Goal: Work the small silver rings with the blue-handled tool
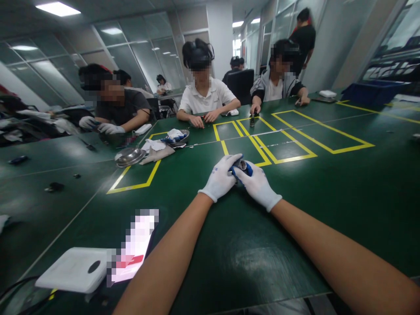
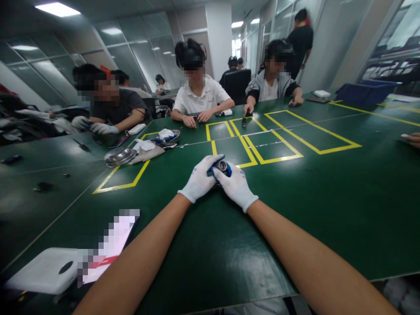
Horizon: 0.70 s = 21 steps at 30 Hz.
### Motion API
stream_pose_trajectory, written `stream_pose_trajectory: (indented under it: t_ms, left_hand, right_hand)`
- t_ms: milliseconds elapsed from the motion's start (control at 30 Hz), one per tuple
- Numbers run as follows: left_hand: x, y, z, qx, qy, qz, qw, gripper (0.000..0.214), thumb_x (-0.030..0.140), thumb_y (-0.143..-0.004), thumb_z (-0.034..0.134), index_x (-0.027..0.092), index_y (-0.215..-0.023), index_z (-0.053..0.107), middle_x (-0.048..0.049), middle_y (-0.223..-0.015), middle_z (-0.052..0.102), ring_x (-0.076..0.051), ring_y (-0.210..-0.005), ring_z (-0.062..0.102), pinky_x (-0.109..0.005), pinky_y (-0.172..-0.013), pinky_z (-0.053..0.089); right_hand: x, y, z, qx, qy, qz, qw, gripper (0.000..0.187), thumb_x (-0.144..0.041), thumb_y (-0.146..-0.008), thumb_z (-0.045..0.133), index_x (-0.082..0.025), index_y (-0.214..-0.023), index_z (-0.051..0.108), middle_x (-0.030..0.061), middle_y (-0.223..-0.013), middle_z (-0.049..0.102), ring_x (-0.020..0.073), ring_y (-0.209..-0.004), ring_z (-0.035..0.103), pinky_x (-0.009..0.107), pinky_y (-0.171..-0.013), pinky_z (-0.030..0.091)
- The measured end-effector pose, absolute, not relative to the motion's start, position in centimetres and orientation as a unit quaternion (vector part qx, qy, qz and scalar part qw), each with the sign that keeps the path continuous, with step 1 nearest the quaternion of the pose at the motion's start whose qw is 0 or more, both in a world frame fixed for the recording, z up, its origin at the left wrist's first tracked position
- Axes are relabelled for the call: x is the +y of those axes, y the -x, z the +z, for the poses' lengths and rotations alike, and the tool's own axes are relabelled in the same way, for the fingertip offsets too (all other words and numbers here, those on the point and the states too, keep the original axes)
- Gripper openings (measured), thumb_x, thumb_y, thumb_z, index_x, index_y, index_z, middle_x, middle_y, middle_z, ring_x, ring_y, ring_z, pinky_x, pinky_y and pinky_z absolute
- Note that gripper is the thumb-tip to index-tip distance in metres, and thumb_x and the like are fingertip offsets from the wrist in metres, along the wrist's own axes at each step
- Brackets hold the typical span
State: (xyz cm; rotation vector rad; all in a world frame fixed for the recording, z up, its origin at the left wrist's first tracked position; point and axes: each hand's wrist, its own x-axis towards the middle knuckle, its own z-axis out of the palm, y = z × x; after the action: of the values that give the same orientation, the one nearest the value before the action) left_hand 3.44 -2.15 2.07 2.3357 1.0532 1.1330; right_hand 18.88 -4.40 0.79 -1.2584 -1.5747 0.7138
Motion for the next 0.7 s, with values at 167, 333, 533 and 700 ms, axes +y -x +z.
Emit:
stream_pose_trajectory:
  t_ms: [167, 333, 533, 700]
  left_hand:
    - [-2.3, -3.2, 1.8, 0.358, -0.819, 0.422, 0.15, 0.054, 0.003, -0.079, 0.053, 0.017, -0.13, 0.063, -0.0105, -0.132, 0.064, -0.022, -0.125, 0.06, -0.04, -0.115, 0.046]
    - [-1.9, -2.7, 1.0, 0.408, -0.784, 0.448, 0.133, 0.04, 0.007, -0.081, 0.06, 0.017, -0.12, 0.064, -0.0108, -0.126, 0.064, -0.023, -0.121, 0.061, -0.041, -0.111, 0.049]
    - [-1.4, -1.8, -0.4, 0.459, -0.754, 0.449, 0.141, 0.03, 0.022, -0.085, 0.07, 0.016, -0.114, 0.062, -0.0096, -0.115, 0.066, -0.023, -0.111, 0.065, -0.039, -0.1, 0.054]
    - [-1.4, -1.7, -0.8, 0.479, -0.731, 0.46, 0.156, 0.034, 0.025, -0.085, 0.073, 0.016, -0.115, 0.059, -0.01, -0.115, 0.067, -0.022, -0.108, 0.066, -0.038, -0.096, 0.054]
  right_hand:
    - [-4.2, -19.1, 0.5, -0.665, 0.493, 0.282, 0.485, 0.039, -0.049, -0.089, 0.065, -0.02, -0.114, 0.072, 0.0078, -0.105, 0.076, 0.0266, -0.099, 0.07, 0.039, -0.089, 0.052]
    - [-3.4, -19.5, 0.0, -0.675, 0.476, 0.295, 0.481, 0.044, -0.054, -0.088, 0.067, -0.021, -0.117, 0.071, 0.0088, -0.112, 0.076, 0.0273, -0.105, 0.069, 0.042, -0.095, 0.052]
    - [-4.0, -20.0, 0.6, -0.698, 0.451, 0.207, 0.516, 0.035, -0.043, -0.091, 0.065, -0.019, -0.116, 0.073, 0.0099, -0.114, 0.074, 0.0266, -0.107, 0.068, 0.041, -0.098, 0.051]
    - [-4.2, -19.7, 1.3, -0.673, 0.458, 0.284, 0.507, 0.035, -0.047, -0.096, 0.056, -0.019, -0.099, 0.077, 0.0062, -0.094, 0.076, 0.0243, -0.09, 0.069, 0.038, -0.086, 0.053]
